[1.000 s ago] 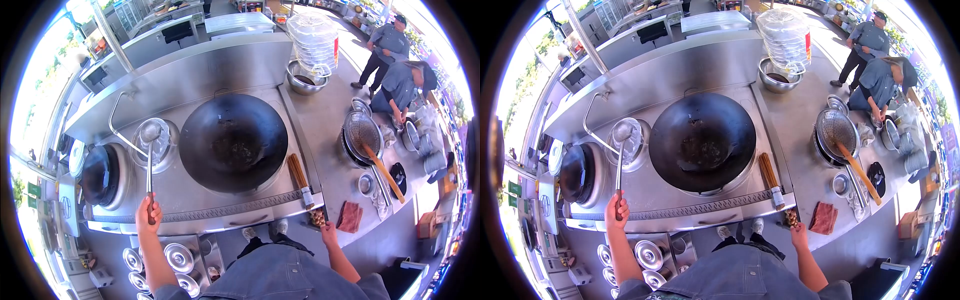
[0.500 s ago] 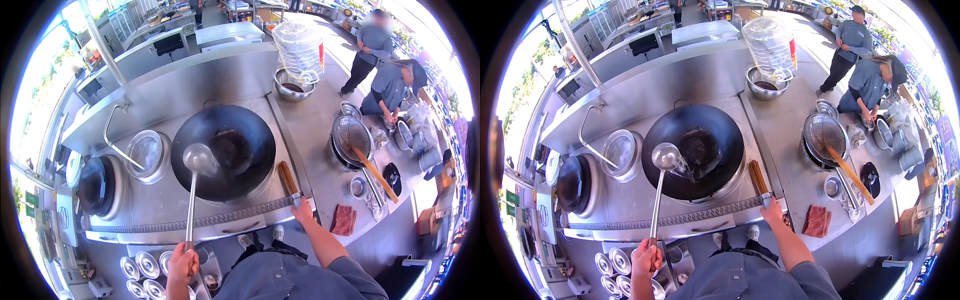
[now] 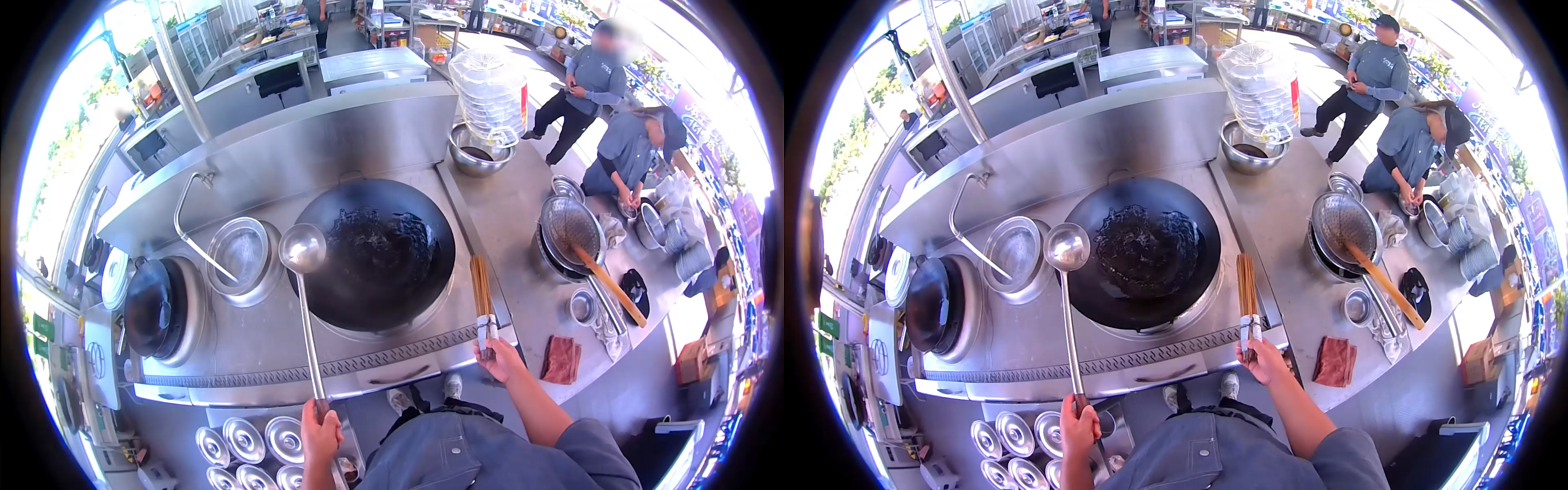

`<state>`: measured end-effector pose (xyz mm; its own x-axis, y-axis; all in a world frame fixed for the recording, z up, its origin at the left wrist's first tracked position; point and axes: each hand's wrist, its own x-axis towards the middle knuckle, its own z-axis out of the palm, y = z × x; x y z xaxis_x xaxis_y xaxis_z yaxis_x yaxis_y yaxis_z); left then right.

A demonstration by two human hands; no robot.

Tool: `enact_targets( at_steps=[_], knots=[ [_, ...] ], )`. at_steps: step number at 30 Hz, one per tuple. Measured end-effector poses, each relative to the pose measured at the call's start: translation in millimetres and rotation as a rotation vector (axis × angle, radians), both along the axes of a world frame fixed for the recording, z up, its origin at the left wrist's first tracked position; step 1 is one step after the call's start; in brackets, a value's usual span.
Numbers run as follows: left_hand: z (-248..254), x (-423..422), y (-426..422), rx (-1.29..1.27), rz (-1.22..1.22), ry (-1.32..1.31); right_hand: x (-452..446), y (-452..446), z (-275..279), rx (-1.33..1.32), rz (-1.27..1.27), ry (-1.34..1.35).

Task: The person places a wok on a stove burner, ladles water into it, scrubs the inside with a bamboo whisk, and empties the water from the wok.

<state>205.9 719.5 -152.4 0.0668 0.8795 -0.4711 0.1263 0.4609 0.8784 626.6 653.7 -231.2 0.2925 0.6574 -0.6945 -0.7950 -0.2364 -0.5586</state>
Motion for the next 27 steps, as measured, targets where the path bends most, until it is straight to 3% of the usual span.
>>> enact_targets(
  at_steps=[2,4,5,7,8,10,11,13,19,22,25,27],
  knots=[
    [-4.5,-4.0,-0.7,0.017,0.046,-0.049,-13.4,5.3,38.7,0.011,0.007,-0.14],
    [-11.4,-8.7,-1.0,0.007,0.131,-0.141,-17.7,17.2,63.0,-0.116,0.281,-0.536],
    [-15.9,-10.8,0.1,0.007,0.131,-0.144,-22.8,26.9,77.5,-0.116,0.28,-0.539],
    [-27.7,-12.5,4.8,0.004,0.194,-0.171,-34.8,52.2,100.4,-0.123,0.508,-0.82],
    [-34.3,-13.1,6.5,0.002,0.199,-0.173,-38.2,63.0,99.0,-0.123,0.514,-0.822],
    [-50.1,-15.5,7.0,-0.055,0.291,-0.205,-42.6,82.7,89.3,-0.017,0.774,-1.236],
    [-61.6,-16.0,6.5,-0.064,0.315,-0.2,-44.0,91.6,91.9,-0.011,0.801,-1.23],
    [-79.2,-21.5,-0.1,-0.138,0.328,-0.221,-50.6,109.5,101.1,0.073,0.934,-1.601],
    [-91.0,-13.5,-29.2,-0.261,0.402,-0.218,-21.4,203.7,82.1,-0.214,1.568,-1.784],
    [-87.6,-3.9,-39.6,-0.29,0.441,-0.204,-24.3,276.4,40.0,-0.174,1.378,-1.917],
    [-83.9,1.2,-43.8,-0.312,0.478,-0.208,-56.4,321.9,-1.9,0.049,1.171,-1.616],
    [-83.2,0.8,-42.9,-0.308,0.464,-0.234,-65.4,301.1,-4.7,0.112,1.224,-1.602]
  ],
)
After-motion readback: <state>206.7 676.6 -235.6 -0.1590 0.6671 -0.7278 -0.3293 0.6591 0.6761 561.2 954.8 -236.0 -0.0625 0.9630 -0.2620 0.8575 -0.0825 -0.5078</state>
